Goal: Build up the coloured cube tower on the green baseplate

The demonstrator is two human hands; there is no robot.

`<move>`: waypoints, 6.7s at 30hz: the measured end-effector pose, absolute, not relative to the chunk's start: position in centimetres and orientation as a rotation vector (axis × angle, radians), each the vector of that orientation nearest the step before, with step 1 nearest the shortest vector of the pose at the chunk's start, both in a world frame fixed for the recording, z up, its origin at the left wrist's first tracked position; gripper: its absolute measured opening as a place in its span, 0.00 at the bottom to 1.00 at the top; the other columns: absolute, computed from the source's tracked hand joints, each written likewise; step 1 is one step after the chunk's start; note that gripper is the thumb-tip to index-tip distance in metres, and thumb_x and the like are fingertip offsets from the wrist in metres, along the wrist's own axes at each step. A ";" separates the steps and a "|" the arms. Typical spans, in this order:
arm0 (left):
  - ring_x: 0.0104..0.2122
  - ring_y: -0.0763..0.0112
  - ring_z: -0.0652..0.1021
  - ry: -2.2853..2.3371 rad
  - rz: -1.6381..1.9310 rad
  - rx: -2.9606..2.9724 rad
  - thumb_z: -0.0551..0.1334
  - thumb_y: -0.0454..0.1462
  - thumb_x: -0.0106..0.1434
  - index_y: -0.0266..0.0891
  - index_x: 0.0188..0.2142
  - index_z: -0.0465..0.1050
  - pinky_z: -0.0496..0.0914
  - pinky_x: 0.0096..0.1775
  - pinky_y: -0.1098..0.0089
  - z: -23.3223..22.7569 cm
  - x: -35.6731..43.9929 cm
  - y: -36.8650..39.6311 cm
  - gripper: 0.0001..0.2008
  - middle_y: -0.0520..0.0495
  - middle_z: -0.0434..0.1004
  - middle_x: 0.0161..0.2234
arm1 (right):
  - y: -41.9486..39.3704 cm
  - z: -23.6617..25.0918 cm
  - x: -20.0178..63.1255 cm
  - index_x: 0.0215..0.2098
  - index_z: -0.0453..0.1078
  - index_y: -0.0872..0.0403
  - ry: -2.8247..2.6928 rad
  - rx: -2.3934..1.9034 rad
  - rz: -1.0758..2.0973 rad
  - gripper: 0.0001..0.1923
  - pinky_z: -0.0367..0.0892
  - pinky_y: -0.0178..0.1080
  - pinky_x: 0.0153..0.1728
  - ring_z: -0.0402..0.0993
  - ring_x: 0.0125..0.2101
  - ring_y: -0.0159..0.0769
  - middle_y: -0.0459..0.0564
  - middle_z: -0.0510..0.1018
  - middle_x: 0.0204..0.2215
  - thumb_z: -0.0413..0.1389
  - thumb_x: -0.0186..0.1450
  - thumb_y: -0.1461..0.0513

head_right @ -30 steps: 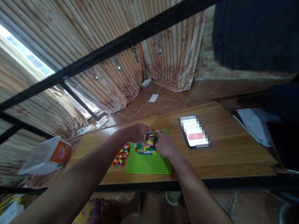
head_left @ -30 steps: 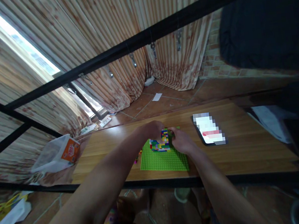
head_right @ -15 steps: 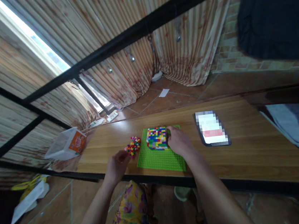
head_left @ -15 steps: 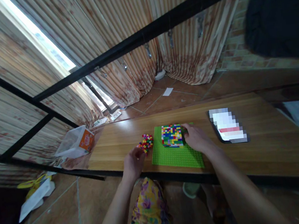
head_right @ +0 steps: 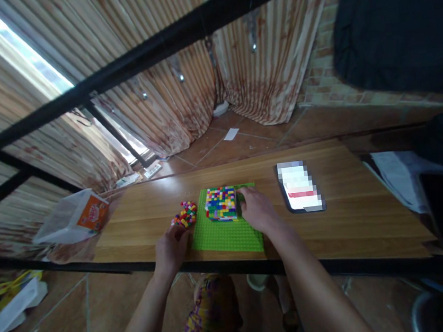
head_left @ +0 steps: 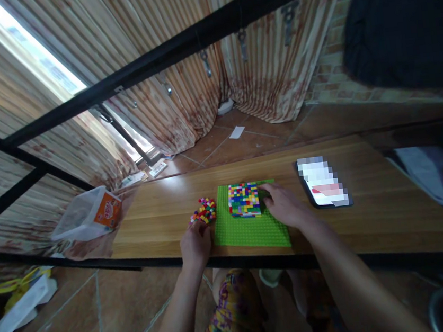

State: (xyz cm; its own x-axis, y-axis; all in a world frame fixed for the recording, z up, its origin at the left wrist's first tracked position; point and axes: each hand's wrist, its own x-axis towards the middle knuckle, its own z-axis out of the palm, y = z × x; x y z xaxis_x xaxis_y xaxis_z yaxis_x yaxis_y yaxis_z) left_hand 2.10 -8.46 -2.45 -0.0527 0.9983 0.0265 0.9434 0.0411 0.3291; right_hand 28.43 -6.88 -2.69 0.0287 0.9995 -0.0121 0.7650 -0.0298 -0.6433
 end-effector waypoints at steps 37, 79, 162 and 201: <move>0.54 0.61 0.71 1.483 1.305 2.009 0.65 0.38 0.61 0.44 0.32 0.78 0.65 0.57 0.57 -3.0 13.1 -7.7 0.03 0.46 0.71 0.51 | -8.3 -2.0 29.5 0.55 0.68 0.60 -1.851 -1.891 0.646 0.19 0.61 0.40 0.54 0.71 0.51 0.41 0.59 0.73 0.52 0.49 0.67 0.67; 0.53 0.57 0.71 1.312 1.244 2.611 0.61 0.33 0.65 0.39 0.42 0.73 0.71 0.54 0.53 -3.8 12.6 -8.3 0.06 0.41 0.75 0.49 | -7.8 -2.2 29.2 0.54 0.69 0.59 -1.884 -1.941 0.621 0.18 0.61 0.39 0.55 0.70 0.51 0.39 0.58 0.73 0.52 0.49 0.66 0.67; 0.38 0.60 0.79 2.117 1.055 1.975 0.56 0.40 0.66 0.41 0.40 0.75 0.71 0.41 0.62 -6.9 -0.8 -8.8 0.10 0.44 0.79 0.36 | -7.8 -3.0 29.5 0.50 0.71 0.59 -1.990 -1.973 0.470 0.16 0.65 0.43 0.50 0.73 0.47 0.44 0.59 0.73 0.49 0.49 0.67 0.65; 0.46 0.62 0.73 1.288 1.224 2.370 0.62 0.38 0.66 0.44 0.36 0.80 0.67 0.49 0.57 -3.2 12.9 -6.6 0.06 0.45 0.75 0.45 | -7.9 -2.1 29.4 0.47 0.71 0.58 -1.947 -1.913 0.630 0.13 0.63 0.40 0.52 0.71 0.49 0.41 0.58 0.73 0.49 0.50 0.67 0.66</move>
